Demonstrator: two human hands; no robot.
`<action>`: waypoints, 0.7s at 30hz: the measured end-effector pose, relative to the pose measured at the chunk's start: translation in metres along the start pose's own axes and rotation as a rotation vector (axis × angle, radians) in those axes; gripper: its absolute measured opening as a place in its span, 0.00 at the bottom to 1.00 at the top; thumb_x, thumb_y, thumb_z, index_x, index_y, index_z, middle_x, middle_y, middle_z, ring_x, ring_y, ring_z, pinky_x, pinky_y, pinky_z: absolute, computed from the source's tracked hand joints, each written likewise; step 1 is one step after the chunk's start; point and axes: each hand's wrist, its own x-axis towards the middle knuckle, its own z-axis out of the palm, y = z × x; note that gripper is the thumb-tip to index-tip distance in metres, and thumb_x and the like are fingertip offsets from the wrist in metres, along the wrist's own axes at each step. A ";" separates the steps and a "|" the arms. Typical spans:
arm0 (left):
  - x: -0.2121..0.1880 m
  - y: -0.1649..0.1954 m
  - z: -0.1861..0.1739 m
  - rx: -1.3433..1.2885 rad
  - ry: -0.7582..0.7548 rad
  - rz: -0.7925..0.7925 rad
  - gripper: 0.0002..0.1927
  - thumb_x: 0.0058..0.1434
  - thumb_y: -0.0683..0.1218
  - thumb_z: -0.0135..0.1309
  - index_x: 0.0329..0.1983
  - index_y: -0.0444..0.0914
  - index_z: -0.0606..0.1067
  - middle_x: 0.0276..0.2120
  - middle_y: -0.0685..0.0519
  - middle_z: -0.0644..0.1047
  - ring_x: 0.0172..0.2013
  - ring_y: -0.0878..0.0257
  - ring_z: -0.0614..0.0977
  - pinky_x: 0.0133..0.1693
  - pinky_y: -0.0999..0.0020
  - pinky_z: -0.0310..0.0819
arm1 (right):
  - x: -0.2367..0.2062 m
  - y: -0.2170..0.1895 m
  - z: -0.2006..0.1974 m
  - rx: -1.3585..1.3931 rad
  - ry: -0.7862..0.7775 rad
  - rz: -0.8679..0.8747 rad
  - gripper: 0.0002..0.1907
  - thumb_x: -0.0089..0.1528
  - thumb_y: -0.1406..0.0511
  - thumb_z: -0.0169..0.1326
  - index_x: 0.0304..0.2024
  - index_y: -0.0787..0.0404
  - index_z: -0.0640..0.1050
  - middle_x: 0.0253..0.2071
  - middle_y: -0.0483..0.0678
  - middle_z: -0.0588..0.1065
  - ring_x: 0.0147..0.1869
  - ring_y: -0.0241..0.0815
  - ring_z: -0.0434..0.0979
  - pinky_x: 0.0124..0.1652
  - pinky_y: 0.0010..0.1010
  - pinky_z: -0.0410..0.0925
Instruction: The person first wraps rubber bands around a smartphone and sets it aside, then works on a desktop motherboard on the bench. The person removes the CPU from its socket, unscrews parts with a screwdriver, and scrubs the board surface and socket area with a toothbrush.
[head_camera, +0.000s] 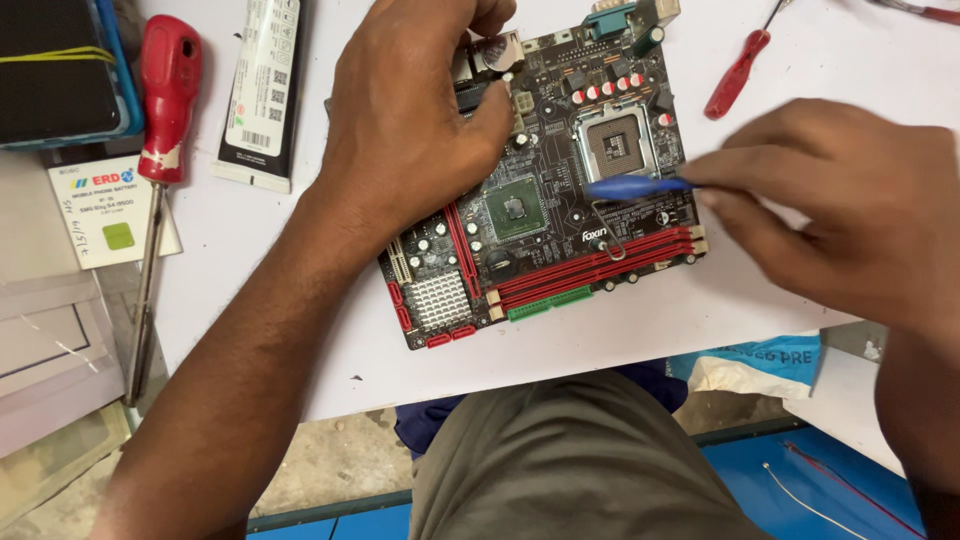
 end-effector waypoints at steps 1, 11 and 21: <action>-0.001 0.000 0.000 0.008 -0.004 -0.012 0.14 0.59 0.36 0.61 0.47 0.35 0.71 0.42 0.47 0.76 0.44 0.52 0.80 0.47 0.54 0.74 | 0.006 -0.005 0.003 -0.016 0.030 -0.034 0.11 0.58 0.69 0.64 0.44 0.59 0.83 0.37 0.48 0.79 0.38 0.45 0.80 0.32 0.35 0.70; 0.000 -0.003 0.003 -0.040 0.056 0.048 0.19 0.56 0.37 0.64 0.48 0.34 0.71 0.41 0.45 0.77 0.43 0.46 0.80 0.45 0.51 0.72 | 0.041 -0.019 0.018 -0.152 0.060 -0.196 0.11 0.57 0.67 0.64 0.42 0.55 0.84 0.37 0.43 0.78 0.33 0.41 0.79 0.26 0.32 0.67; -0.008 -0.012 0.008 -0.019 0.015 0.001 0.18 0.59 0.38 0.65 0.49 0.35 0.70 0.44 0.47 0.78 0.46 0.49 0.81 0.48 0.52 0.73 | 0.056 -0.032 0.033 -0.076 0.109 -0.259 0.10 0.56 0.67 0.63 0.41 0.53 0.84 0.35 0.43 0.77 0.36 0.43 0.79 0.26 0.34 0.66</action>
